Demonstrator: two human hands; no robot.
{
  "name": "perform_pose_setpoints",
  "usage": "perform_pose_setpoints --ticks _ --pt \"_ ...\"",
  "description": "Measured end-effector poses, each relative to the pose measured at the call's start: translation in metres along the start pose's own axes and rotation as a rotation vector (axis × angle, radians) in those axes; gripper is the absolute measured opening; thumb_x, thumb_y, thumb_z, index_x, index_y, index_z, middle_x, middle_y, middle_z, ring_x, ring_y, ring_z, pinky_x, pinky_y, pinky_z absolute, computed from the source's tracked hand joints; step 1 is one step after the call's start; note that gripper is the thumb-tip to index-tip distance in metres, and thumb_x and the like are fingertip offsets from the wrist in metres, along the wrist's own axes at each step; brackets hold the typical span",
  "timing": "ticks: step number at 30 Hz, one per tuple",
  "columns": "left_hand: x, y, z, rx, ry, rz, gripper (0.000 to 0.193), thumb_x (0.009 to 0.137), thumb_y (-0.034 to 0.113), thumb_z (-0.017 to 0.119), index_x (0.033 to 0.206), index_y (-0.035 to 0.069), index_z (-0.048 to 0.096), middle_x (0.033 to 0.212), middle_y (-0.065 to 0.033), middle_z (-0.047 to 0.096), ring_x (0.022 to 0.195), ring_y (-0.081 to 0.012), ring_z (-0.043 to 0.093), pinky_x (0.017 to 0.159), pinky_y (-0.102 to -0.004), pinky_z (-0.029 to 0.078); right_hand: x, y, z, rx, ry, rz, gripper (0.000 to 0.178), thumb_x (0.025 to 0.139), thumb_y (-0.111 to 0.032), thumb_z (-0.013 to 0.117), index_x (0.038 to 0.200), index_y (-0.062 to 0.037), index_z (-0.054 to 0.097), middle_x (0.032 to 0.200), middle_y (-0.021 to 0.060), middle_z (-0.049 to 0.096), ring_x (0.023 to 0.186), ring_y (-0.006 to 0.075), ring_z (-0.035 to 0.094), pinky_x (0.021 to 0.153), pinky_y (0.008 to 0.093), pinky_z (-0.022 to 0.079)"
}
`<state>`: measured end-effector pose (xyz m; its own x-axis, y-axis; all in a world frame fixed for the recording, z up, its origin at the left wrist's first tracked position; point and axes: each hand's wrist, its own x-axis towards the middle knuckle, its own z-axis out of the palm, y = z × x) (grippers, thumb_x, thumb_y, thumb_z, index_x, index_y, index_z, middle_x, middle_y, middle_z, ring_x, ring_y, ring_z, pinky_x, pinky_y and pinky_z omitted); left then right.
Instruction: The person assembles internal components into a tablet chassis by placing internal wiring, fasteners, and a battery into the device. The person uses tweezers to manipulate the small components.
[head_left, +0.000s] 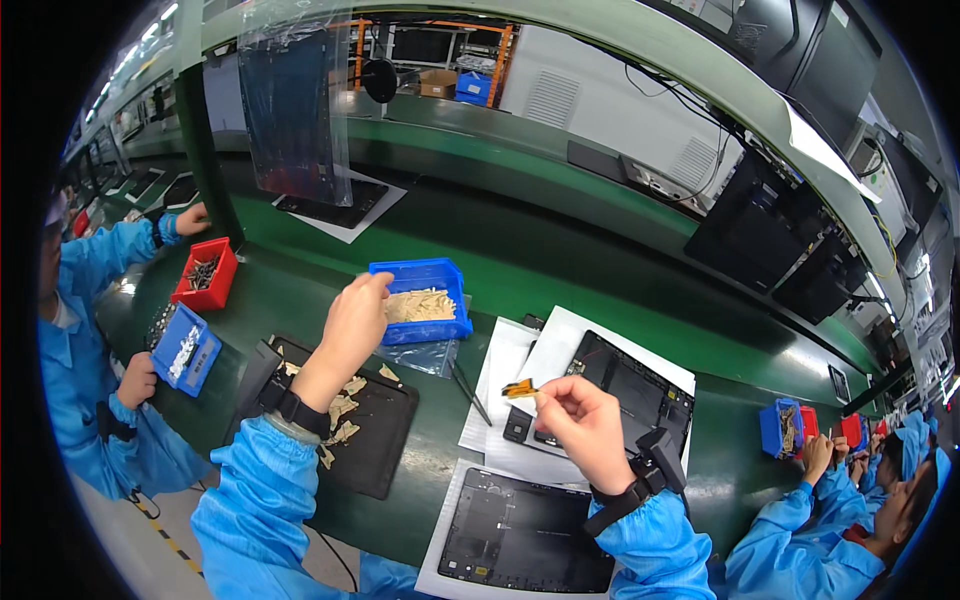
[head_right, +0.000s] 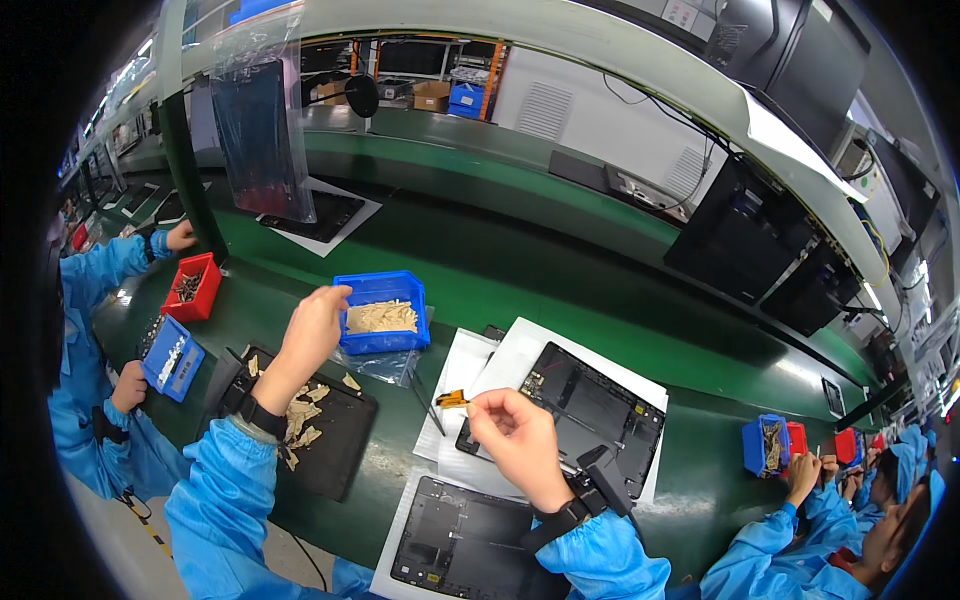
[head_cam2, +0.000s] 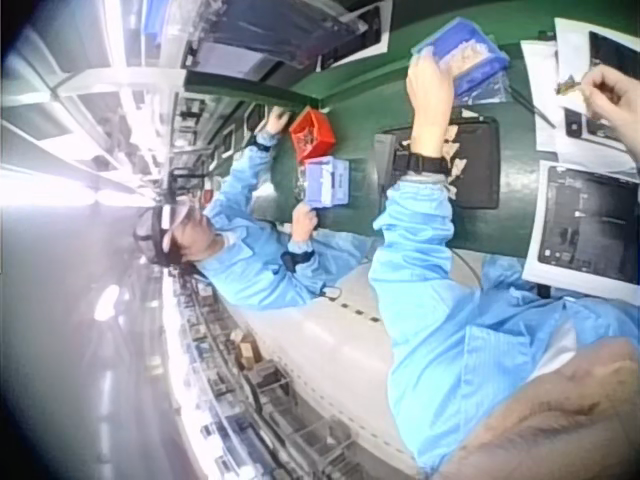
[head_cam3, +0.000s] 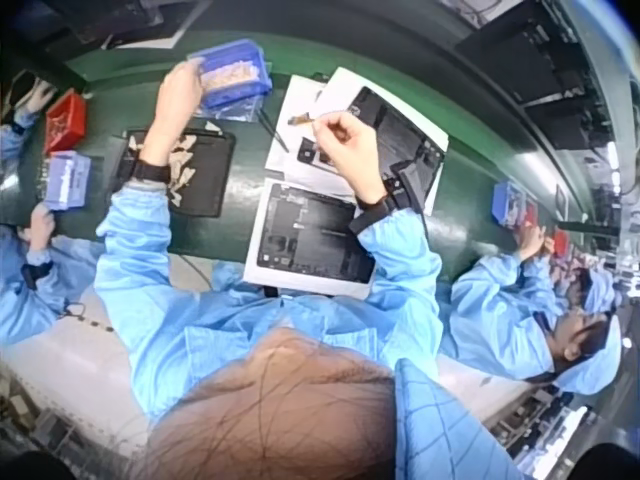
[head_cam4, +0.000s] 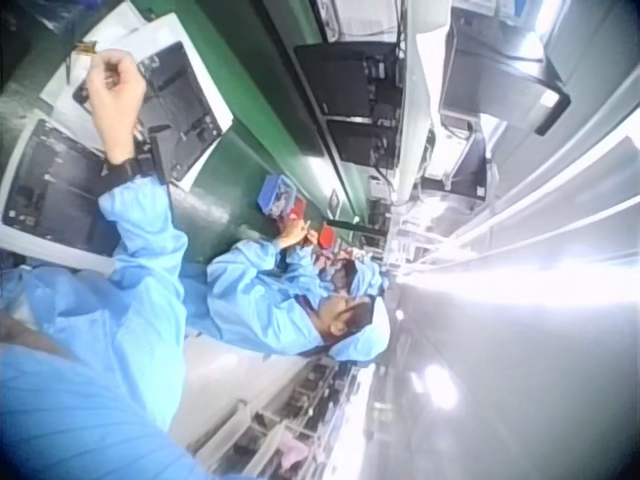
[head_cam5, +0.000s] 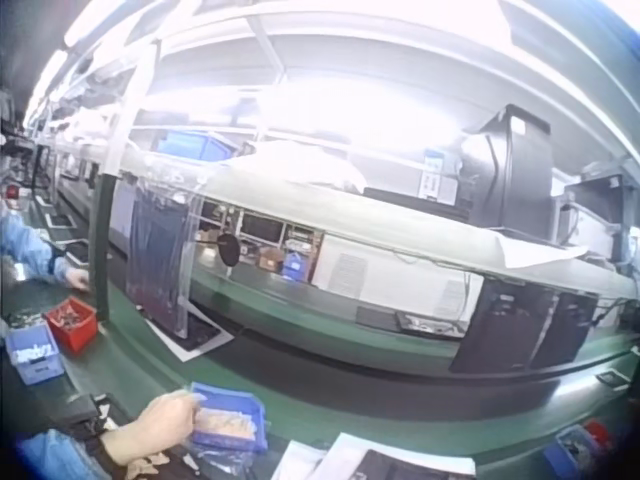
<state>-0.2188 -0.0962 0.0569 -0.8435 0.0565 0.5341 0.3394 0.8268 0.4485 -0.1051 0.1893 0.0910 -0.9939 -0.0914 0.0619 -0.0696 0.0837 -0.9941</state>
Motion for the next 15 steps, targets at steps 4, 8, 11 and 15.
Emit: perform_pose_setpoints --ticks 4,8,11,15 --pt "-0.016 0.044 0.001 -0.223 0.261 0.117 0.019 0.087 -0.004 0.049 0.105 -0.004 0.058 0.099 -0.0173 0.062 0.087 -0.0330 0.062 0.074 -0.0377 0.049 0.007 0.020 0.000 -0.038 -0.067 0.010 0.013 0.089 -0.009 0.064 0.096 0.0020 0.061 0.082 0.0022 0.064 0.070 0.0060 0.060 0.064 0.0194 0.049" --pt "-0.062 0.108 -0.010 -0.275 0.088 0.352 0.023 0.075 0.010 0.072 0.096 0.004 0.063 0.093 -0.0110 0.063 0.084 -0.0286 0.061 0.074 -0.0374 0.048 0.008 0.020 0.007 -0.041 -0.101 0.035 0.013 0.089 -0.009 0.064 0.096 0.0018 0.062 0.083 0.0009 0.063 0.072 0.0049 0.059 0.065 0.0191 0.048" --pt "-0.083 0.114 -0.010 -0.275 0.030 0.359 0.023 0.072 0.015 0.075 0.092 0.007 0.066 0.089 -0.0043 0.063 0.080 -0.0218 0.060 0.069 -0.0334 0.044 0.003 0.009 0.018 -0.118 -0.188 0.012 0.012 0.089 -0.010 0.065 0.094 0.0007 0.063 0.082 -0.0005 0.063 0.072 0.0036 0.057 0.064 0.0192 0.046" --pt "-0.091 0.102 -0.014 -0.310 -0.039 0.371 0.018 0.072 0.014 0.075 0.087 0.009 0.067 0.086 -0.0010 0.063 0.076 -0.0200 0.059 0.063 -0.0322 0.040 -0.001 -0.001 0.020 -0.278 -0.254 -0.092 0.012 0.089 -0.011 0.064 0.094 0.0004 0.063 0.081 0.0007 0.064 0.072 0.0038 0.057 0.064 0.0195 0.046"
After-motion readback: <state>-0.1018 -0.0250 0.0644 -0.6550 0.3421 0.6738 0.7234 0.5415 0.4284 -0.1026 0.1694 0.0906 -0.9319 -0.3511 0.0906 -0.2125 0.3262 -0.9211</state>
